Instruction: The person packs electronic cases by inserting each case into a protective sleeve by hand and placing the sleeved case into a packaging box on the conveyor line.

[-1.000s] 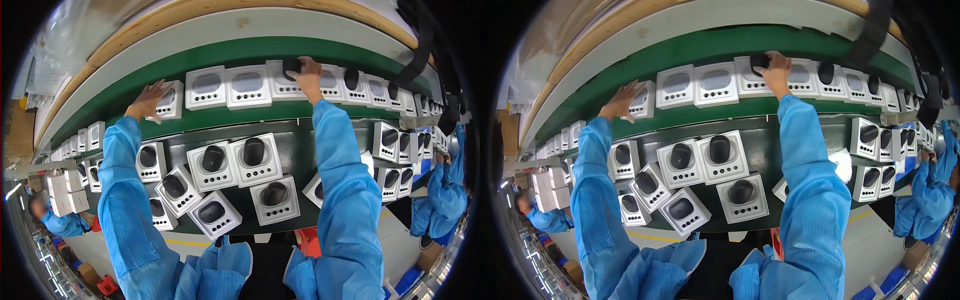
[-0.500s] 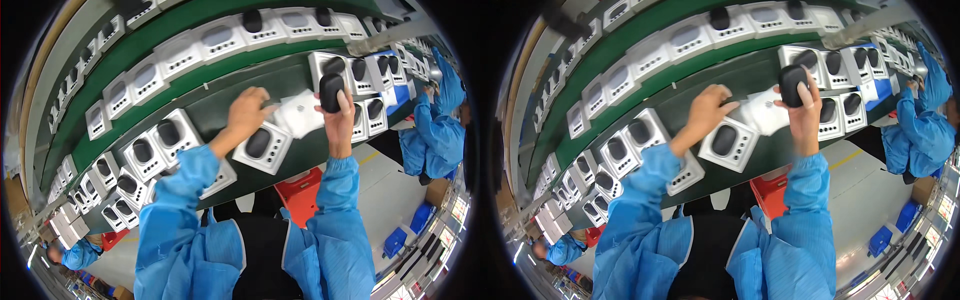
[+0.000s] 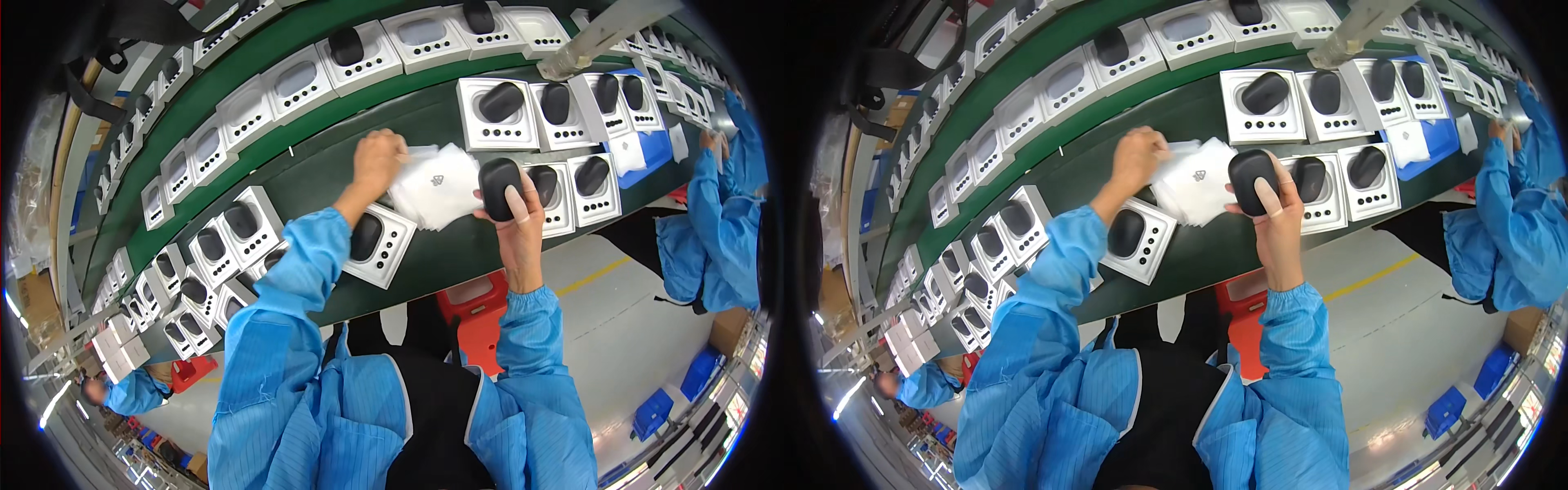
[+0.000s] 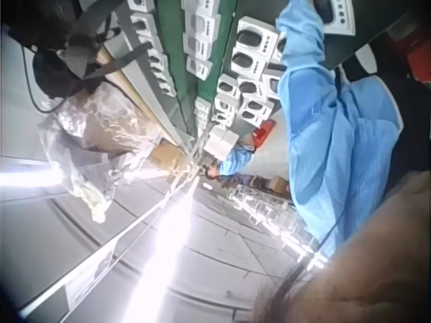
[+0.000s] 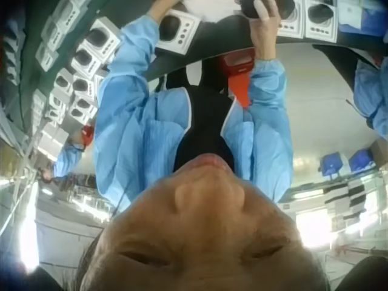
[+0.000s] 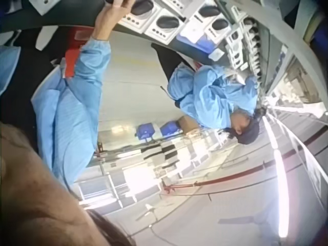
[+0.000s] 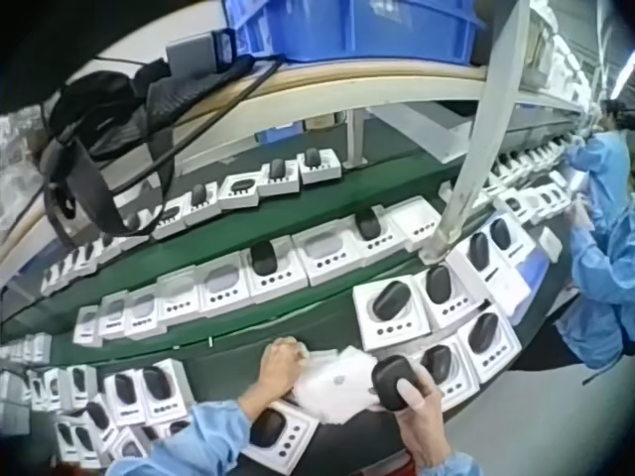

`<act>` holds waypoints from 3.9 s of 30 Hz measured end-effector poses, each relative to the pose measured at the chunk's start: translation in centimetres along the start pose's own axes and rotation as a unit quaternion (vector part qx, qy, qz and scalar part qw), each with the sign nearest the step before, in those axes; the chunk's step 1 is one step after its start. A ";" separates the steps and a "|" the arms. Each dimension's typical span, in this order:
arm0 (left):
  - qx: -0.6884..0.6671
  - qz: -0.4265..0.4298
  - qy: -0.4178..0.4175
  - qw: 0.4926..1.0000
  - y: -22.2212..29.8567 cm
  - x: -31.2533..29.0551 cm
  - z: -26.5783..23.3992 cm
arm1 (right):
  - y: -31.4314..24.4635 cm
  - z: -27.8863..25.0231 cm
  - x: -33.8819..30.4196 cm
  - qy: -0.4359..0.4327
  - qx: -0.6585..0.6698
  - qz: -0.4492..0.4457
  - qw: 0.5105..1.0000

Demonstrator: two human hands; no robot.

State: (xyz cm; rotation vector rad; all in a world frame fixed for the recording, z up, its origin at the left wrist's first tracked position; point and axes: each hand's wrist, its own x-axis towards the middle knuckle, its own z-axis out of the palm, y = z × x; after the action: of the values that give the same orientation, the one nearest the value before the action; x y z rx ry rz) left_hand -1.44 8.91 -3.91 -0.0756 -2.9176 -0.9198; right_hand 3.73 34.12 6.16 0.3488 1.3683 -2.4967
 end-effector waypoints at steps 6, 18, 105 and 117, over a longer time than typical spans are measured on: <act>0.008 -0.068 -0.043 0.997 -4.7 -0.8 -5.0 | 1.9 3.2 5.0 -0.092 -0.043 -0.017 0.995; -0.114 -0.121 0.012 0.986 -5.8 0.5 -2.9 | 7.9 6.1 11.4 -0.088 -0.095 0.019 0.991; -0.670 -0.289 0.116 0.674 -3.4 -4.9 -19.3 | 11.2 24.2 9.6 -0.016 -0.089 -0.091 0.992; -0.638 -0.186 0.424 0.616 -9.4 -6.9 -24.7 | 18.2 36.5 11.2 -0.098 0.100 -0.004 0.990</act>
State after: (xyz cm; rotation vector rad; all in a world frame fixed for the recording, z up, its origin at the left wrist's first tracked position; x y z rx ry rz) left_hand 6.30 -13.12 10.26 0.6793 -0.9871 -2.0914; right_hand -3.30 -7.57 7.32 0.1328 1.0492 -2.6012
